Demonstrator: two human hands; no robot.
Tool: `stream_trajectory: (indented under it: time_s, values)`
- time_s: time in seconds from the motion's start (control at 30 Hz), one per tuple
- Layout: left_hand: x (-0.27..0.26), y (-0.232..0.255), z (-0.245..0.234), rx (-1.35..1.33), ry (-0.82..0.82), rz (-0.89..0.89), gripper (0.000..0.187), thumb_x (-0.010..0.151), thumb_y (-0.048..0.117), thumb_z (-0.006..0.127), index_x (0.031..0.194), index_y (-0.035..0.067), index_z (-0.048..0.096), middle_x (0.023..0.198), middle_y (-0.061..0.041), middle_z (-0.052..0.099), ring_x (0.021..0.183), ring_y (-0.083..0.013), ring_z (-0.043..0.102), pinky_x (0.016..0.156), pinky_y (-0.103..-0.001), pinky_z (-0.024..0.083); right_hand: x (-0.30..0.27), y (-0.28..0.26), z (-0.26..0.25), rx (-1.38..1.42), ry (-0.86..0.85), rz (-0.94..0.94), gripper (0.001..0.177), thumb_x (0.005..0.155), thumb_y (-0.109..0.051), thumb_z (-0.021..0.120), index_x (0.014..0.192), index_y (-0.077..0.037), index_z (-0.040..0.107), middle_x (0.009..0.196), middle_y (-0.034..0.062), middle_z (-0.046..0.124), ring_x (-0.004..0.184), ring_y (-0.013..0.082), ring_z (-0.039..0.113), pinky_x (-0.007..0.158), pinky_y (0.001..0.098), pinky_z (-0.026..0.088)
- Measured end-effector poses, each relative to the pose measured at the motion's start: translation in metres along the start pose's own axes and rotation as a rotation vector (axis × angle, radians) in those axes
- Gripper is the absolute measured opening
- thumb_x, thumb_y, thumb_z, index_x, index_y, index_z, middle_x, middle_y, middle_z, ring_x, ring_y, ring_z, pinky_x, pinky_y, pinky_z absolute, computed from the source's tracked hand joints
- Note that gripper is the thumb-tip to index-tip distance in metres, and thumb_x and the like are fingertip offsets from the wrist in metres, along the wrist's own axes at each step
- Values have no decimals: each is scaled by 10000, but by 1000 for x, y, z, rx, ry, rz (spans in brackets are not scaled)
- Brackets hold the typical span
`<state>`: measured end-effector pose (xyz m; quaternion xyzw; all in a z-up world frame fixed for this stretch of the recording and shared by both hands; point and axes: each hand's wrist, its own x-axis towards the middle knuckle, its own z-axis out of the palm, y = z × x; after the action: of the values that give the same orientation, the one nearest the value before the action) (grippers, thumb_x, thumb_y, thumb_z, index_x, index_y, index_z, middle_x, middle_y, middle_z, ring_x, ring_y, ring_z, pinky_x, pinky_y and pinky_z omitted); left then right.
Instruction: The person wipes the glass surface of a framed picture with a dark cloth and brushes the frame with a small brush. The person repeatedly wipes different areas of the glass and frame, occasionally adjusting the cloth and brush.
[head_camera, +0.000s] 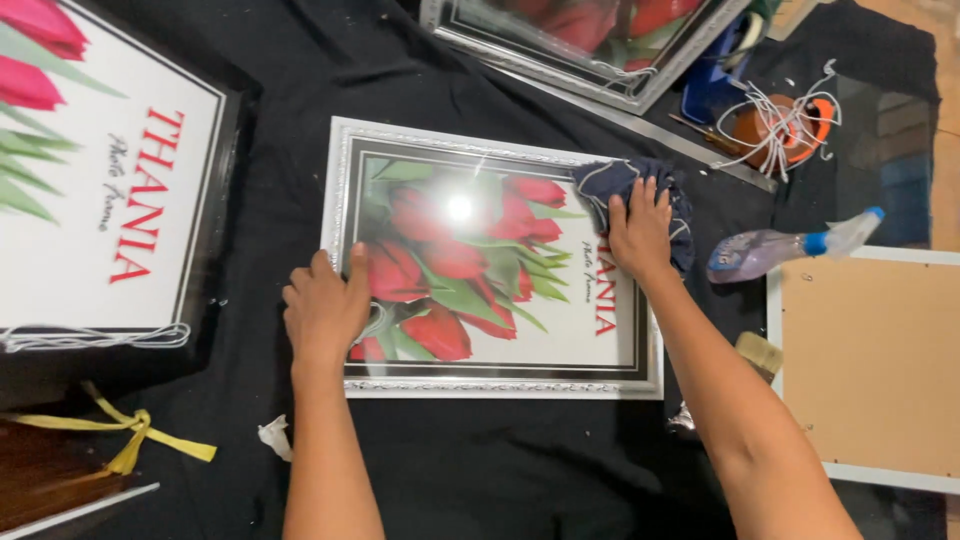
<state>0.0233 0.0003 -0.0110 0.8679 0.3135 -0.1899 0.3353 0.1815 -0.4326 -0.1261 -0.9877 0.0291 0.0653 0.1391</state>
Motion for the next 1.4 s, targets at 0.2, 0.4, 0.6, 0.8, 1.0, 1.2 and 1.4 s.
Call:
stream_trajectory:
  time_s: [0.2, 0.4, 0.6, 0.8, 1.0, 1.2, 1.4]
  values:
    - [2, -8, -13, -124, -41, -13, 857, 1025, 696, 255, 1518, 16, 428, 1386, -335, 506, 1309, -544, 473, 1070, -615, 399, 41, -98, 69, -24, 300, -142, 651, 1110, -526, 448, 1492, -6, 532, 1552, 195, 465, 1462, 499, 324, 1203, 631, 249]
    - [0, -4, -29, -242, -72, -58, 859, 1026, 677, 230, 1550, 13, 380, 1438, -327, 466, 1363, -532, 434, 1115, -596, 357, 54, -270, 130, 124, 506, -634, 443, 1033, -389, 593, 1188, 13, 695, 1142, 196, 682, 1161, 425, 597, 1058, 487, 392]
    - [5, -7, -28, -183, -61, -41, 837, 1062, 642, 255, 1548, -29, 377, 1435, -384, 454, 1355, -589, 415, 1118, -626, 330, 45, -348, 135, 213, 16, -605, 729, 1081, -618, 297, 1518, -75, 511, 1554, 129, 528, 1507, 343, 405, 1306, 475, 186]
    - [4, -7, -23, -109, -45, -53, 857, 1065, 649, 254, 1543, -46, 410, 1428, -404, 467, 1310, -613, 468, 1095, -632, 346, 51, -230, 70, -15, -17, -658, 568, 1126, -500, 341, 1536, -147, 513, 1520, 147, 563, 1467, 342, 453, 1239, 477, 277]
    - [13, -17, -6, -30, -1, -28, 902, 1076, 696, 257, 1534, -62, 428, 1363, -428, 509, 1241, -641, 521, 1048, -640, 379, 40, -47, -9, -102, -29, -277, 578, 1155, -440, 346, 1562, -53, 482, 1563, 233, 484, 1525, 391, 303, 1269, 477, 175]
    - [6, -13, -9, -57, -2, -17, 896, 1078, 674, 261, 1524, -87, 418, 1374, -452, 483, 1252, -664, 493, 1047, -672, 363, -68, -3, -50, -34, -278, -188, 737, 1135, -522, 200, 1589, 30, 383, 1631, 280, 347, 1549, 431, 211, 1287, 495, 158]
    - [-1, -18, -9, -125, 14, 31, 883, 1077, 670, 272, 1513, -79, 438, 1369, -437, 499, 1253, -641, 504, 1039, -671, 371, -212, -68, -80, 141, -451, -241, 641, 1087, -470, 309, 1619, -118, 369, 1569, 173, 481, 1441, 388, 434, 1182, 514, 365]
